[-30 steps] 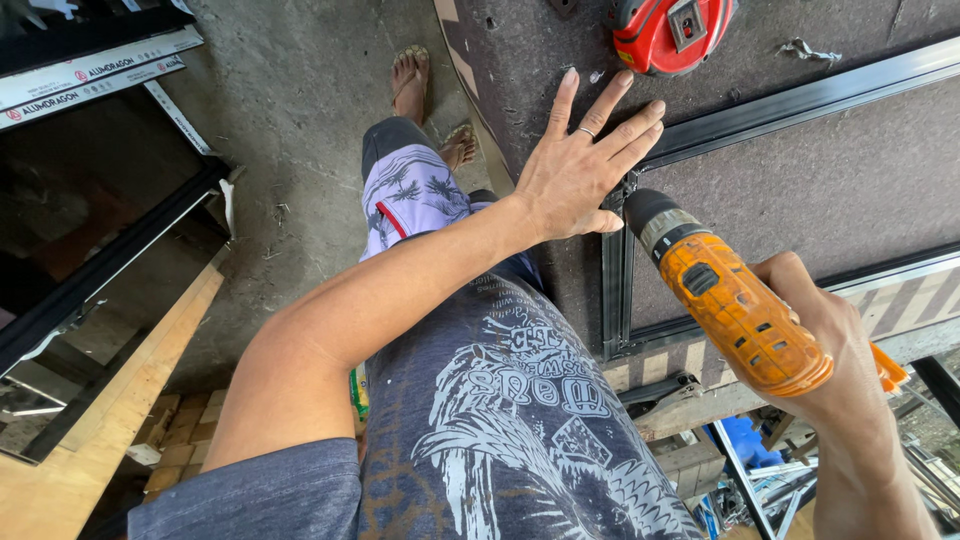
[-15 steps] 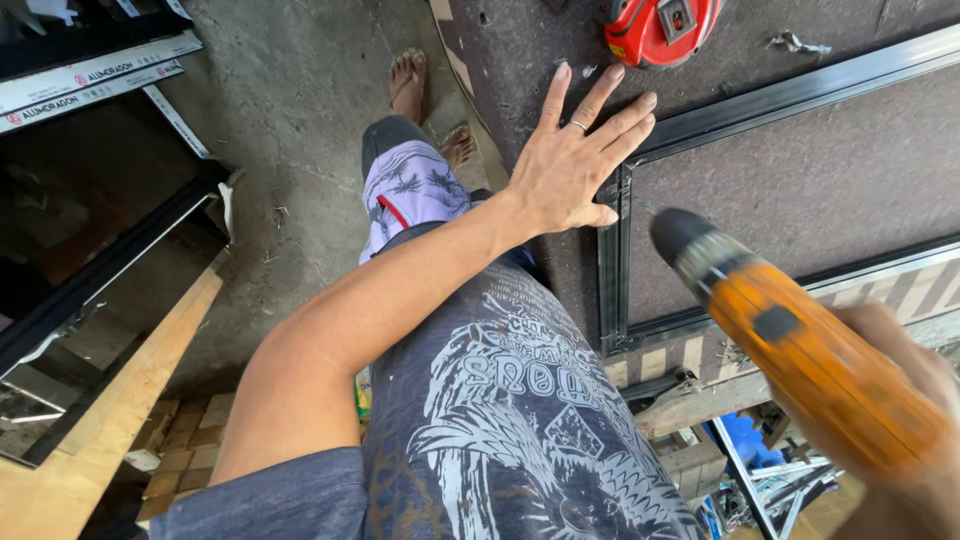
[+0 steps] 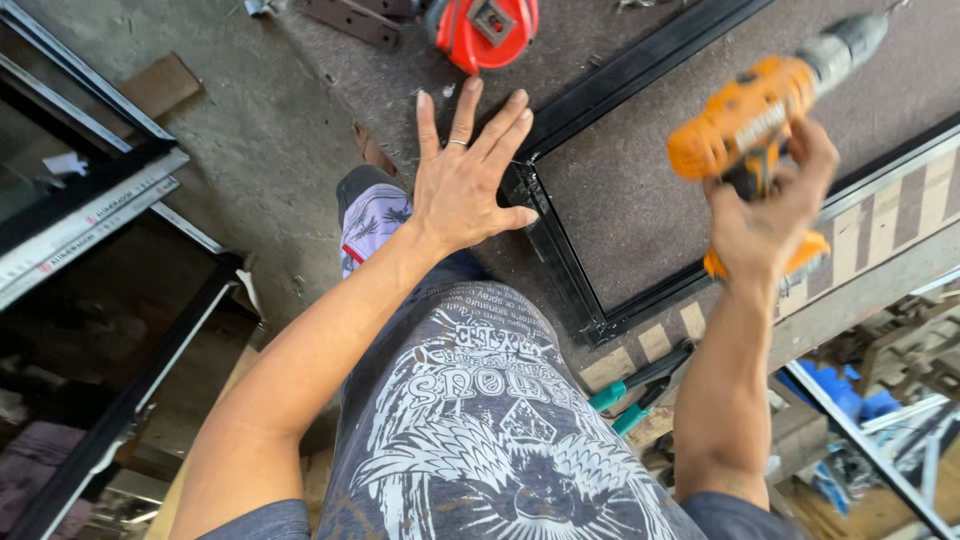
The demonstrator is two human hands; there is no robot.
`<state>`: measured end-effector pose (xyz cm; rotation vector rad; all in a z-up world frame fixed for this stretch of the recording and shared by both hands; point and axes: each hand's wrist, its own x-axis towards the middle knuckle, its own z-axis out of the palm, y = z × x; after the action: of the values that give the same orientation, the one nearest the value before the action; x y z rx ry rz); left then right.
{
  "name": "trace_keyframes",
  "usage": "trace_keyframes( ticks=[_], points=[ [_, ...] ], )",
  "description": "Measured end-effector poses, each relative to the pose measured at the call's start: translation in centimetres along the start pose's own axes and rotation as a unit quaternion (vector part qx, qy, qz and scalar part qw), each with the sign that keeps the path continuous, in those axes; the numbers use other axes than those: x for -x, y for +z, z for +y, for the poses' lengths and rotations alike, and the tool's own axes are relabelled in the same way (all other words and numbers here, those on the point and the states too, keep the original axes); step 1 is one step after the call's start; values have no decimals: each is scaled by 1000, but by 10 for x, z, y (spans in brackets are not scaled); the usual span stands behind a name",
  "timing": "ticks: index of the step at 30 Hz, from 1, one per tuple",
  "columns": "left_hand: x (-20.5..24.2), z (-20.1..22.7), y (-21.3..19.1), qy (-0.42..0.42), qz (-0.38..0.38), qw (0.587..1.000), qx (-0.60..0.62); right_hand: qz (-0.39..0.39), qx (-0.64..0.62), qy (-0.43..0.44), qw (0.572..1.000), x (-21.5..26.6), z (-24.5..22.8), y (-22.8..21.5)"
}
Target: The person assembles a black metal window frame by aligning corner brackets and securing them with screws. They use a cordless drill to drive screws and a rivet gun to fasten the corners, then measure the frame with a tape measure to verify dimensions.
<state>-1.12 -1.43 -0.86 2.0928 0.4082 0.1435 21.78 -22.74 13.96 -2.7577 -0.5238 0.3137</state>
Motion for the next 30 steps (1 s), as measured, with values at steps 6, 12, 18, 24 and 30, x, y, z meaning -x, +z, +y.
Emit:
trace_keyframes(
  ticks=[6,12,18,24,30],
  points=[
    [-3,3,-2,-8,-9,1000,-5,82,61,-178,979,-60,42,47],
    [-12,16,-8,0,-7,999,-32,70,74,-123,987,-58,36,37],
    [-5,20,-7,-2,-4,999,-41,53,45,-60,996,-52,11,29],
    [-11,29,-13,-5,-2,998,-59,51,44,-103,992,-68,-40,22],
    [-18,43,-27,-13,-7,999,-49,47,114,-172,977,-154,-53,32]
  ],
)
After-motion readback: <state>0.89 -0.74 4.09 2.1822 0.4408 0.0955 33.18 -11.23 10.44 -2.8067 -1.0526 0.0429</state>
